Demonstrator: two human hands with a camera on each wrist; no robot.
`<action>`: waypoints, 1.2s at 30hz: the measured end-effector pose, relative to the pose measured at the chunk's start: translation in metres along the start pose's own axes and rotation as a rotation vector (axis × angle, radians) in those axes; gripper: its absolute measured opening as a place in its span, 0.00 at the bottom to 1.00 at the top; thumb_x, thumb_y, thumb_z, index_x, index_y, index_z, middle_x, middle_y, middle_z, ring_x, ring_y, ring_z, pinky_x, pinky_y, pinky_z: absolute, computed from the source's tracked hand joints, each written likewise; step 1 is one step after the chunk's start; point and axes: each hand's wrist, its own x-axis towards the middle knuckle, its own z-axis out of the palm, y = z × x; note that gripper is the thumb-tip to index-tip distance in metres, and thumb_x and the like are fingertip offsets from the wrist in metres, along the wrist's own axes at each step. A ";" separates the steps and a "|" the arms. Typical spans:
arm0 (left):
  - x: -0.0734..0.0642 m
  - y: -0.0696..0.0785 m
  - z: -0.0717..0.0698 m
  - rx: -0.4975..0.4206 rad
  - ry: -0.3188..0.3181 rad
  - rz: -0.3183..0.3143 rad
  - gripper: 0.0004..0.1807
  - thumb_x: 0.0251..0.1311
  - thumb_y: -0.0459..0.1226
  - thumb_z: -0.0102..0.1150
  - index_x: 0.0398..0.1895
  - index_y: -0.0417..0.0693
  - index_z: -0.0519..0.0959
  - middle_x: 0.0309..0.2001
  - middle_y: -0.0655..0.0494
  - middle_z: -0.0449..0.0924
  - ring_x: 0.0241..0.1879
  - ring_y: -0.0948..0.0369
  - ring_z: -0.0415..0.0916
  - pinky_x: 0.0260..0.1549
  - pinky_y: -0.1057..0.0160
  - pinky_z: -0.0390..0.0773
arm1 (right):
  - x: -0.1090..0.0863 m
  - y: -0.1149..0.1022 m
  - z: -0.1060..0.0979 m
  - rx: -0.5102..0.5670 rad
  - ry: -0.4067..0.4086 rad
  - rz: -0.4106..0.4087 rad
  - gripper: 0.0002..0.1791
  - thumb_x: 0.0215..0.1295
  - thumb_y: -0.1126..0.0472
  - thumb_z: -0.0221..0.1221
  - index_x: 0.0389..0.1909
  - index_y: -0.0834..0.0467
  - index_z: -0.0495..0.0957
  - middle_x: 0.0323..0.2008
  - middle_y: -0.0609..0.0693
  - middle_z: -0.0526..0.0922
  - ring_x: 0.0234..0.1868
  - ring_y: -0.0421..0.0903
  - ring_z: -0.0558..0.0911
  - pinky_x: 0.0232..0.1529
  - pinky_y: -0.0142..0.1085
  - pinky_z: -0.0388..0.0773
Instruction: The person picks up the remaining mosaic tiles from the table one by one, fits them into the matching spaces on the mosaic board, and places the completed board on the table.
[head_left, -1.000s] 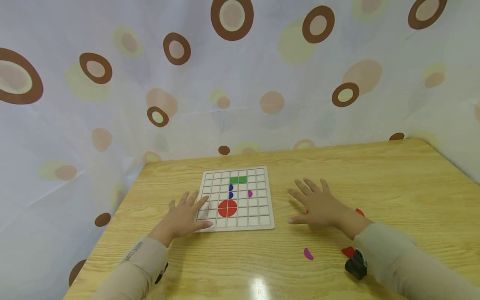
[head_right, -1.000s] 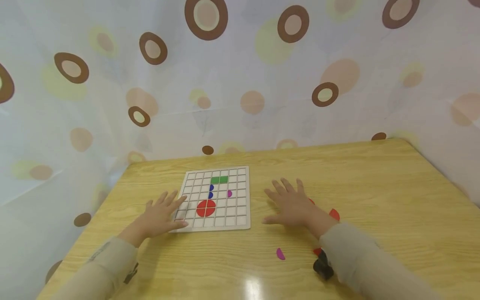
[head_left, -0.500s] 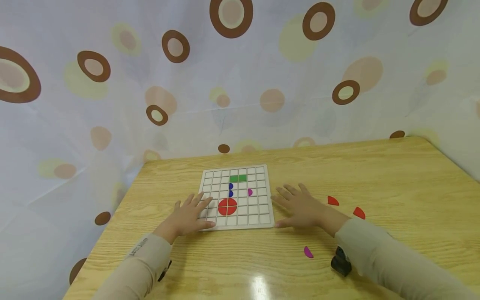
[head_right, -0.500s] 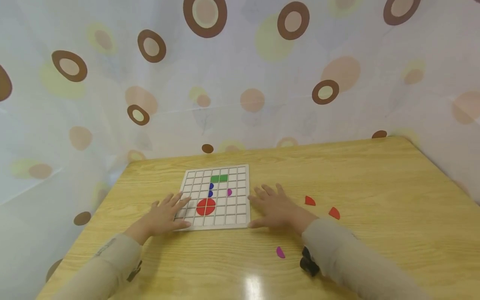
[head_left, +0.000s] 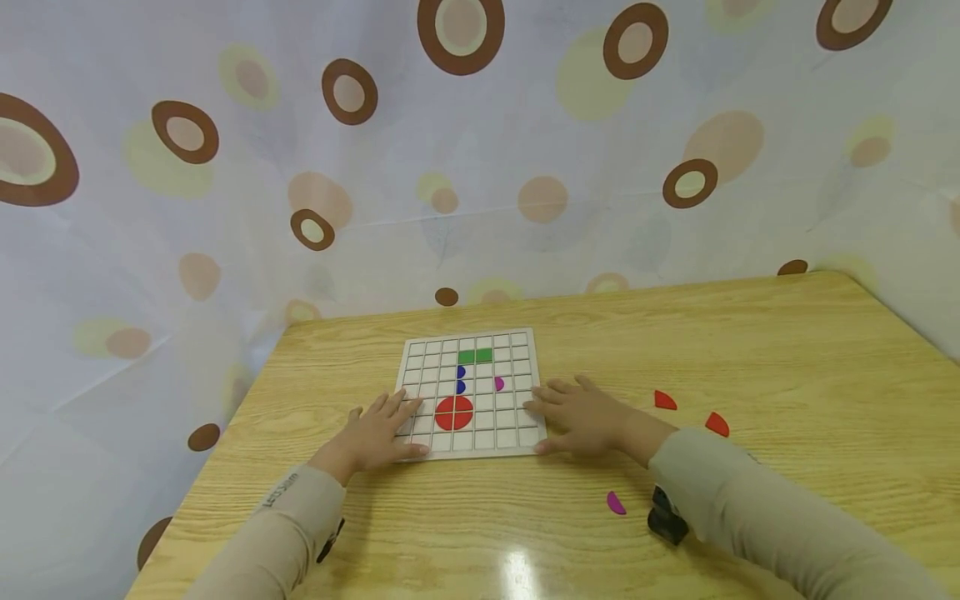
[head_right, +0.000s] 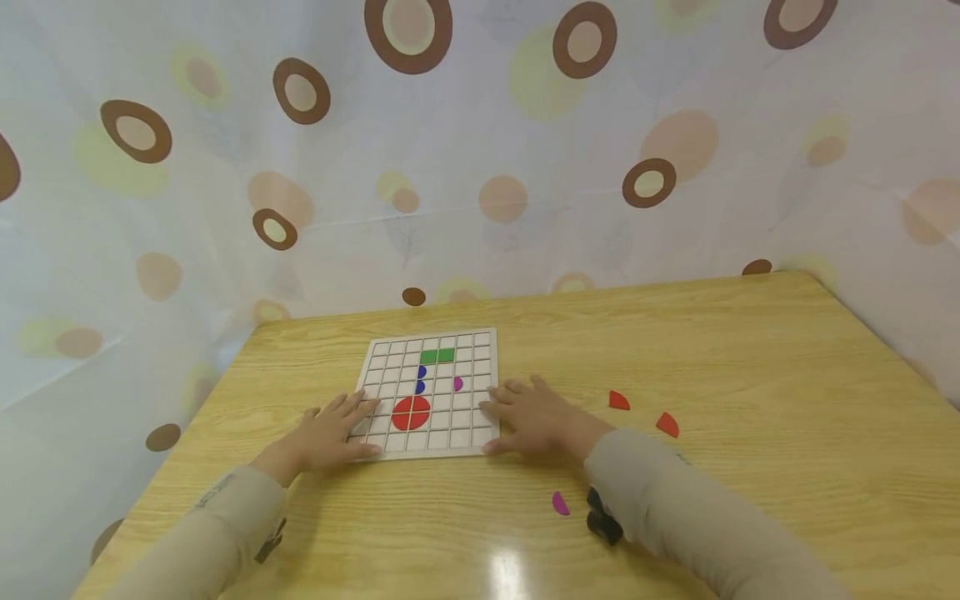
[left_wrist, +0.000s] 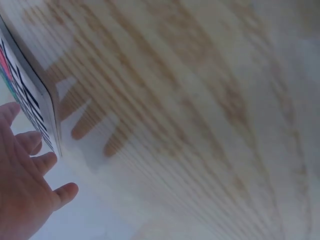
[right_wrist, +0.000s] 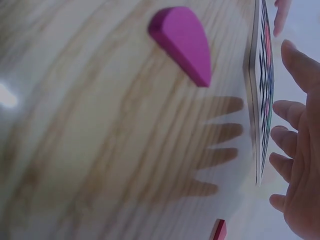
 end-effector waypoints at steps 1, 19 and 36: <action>0.000 -0.001 0.000 0.003 -0.006 -0.002 0.43 0.49 0.64 0.43 0.66 0.53 0.51 0.65 0.47 0.44 0.62 0.45 0.42 0.51 0.38 0.45 | 0.001 0.000 0.001 -0.006 -0.008 0.005 0.40 0.54 0.32 0.41 0.62 0.53 0.59 0.62 0.54 0.56 0.63 0.54 0.51 0.55 0.57 0.41; 0.002 -0.002 0.008 0.040 -0.014 0.015 0.43 0.50 0.64 0.41 0.65 0.50 0.52 0.65 0.46 0.45 0.63 0.50 0.43 0.52 0.46 0.51 | 0.008 -0.005 0.006 -0.046 -0.085 0.011 0.29 0.63 0.42 0.41 0.63 0.50 0.57 0.63 0.51 0.55 0.63 0.50 0.51 0.57 0.54 0.41; 0.001 -0.007 0.012 0.001 0.002 0.005 0.43 0.48 0.65 0.43 0.65 0.53 0.52 0.65 0.48 0.45 0.63 0.51 0.42 0.53 0.47 0.50 | 0.010 -0.006 0.010 -0.112 -0.082 0.009 0.31 0.62 0.42 0.43 0.63 0.51 0.56 0.63 0.50 0.55 0.63 0.49 0.51 0.57 0.54 0.44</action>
